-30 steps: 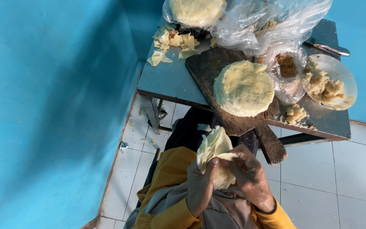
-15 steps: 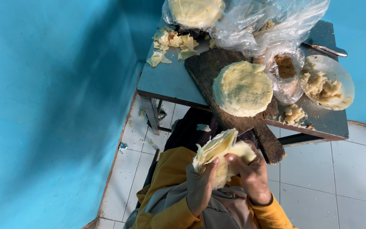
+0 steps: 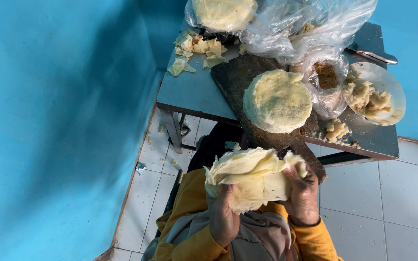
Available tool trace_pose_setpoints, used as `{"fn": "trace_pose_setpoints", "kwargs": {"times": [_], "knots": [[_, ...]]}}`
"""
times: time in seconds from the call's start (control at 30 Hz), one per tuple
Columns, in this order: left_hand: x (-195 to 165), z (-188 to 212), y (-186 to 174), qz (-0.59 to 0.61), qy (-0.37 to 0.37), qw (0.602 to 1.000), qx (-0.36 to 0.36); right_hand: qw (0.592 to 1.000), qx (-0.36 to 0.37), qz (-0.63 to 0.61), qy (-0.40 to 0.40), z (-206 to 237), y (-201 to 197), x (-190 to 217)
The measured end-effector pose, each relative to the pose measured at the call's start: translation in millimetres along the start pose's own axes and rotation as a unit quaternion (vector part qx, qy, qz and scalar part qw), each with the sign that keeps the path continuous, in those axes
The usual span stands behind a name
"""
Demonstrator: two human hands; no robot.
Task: The person sits at a small table and stretches thin dough sheets by hand, tearing and spreading pieces evenly over a round dough base on a wooden board, building up a layered pastry. They repeatedly pull sheets wide, lay them over the base, and press the edges, working through several sheets one at a time.
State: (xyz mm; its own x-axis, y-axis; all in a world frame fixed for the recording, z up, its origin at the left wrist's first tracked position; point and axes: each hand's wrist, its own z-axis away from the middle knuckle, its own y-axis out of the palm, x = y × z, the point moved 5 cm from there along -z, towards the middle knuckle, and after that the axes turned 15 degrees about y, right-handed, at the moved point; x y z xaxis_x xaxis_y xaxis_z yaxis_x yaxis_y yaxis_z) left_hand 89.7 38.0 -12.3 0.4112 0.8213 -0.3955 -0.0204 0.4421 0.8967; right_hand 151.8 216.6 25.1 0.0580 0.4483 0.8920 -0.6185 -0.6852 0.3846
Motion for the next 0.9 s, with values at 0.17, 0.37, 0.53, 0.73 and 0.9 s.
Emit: {"fn": "trace_pose_setpoints", "kwargs": {"times": [0.17,0.37,0.53,0.73,0.9], "knots": [[-1,-3,-2,0.038,-0.022,0.998,-0.037,0.995,-0.096,0.005,0.005,-1,-9,22],[-10,-23,-17,0.071,0.049,0.996,-0.036,0.994,-0.110,-0.003,-0.005,-5,-15,52],[-32,-53,-42,0.149,0.100,0.978,0.106,0.987,-0.038,0.156,-0.026,-15,-22,96],[-34,-52,-53,-0.112,0.042,0.989,0.087,0.876,0.026,0.478,-0.058,-46,14,160],[-33,-42,-20,-0.097,0.015,0.990,0.102,0.606,0.119,0.737,-0.276,-115,91,180]]}}
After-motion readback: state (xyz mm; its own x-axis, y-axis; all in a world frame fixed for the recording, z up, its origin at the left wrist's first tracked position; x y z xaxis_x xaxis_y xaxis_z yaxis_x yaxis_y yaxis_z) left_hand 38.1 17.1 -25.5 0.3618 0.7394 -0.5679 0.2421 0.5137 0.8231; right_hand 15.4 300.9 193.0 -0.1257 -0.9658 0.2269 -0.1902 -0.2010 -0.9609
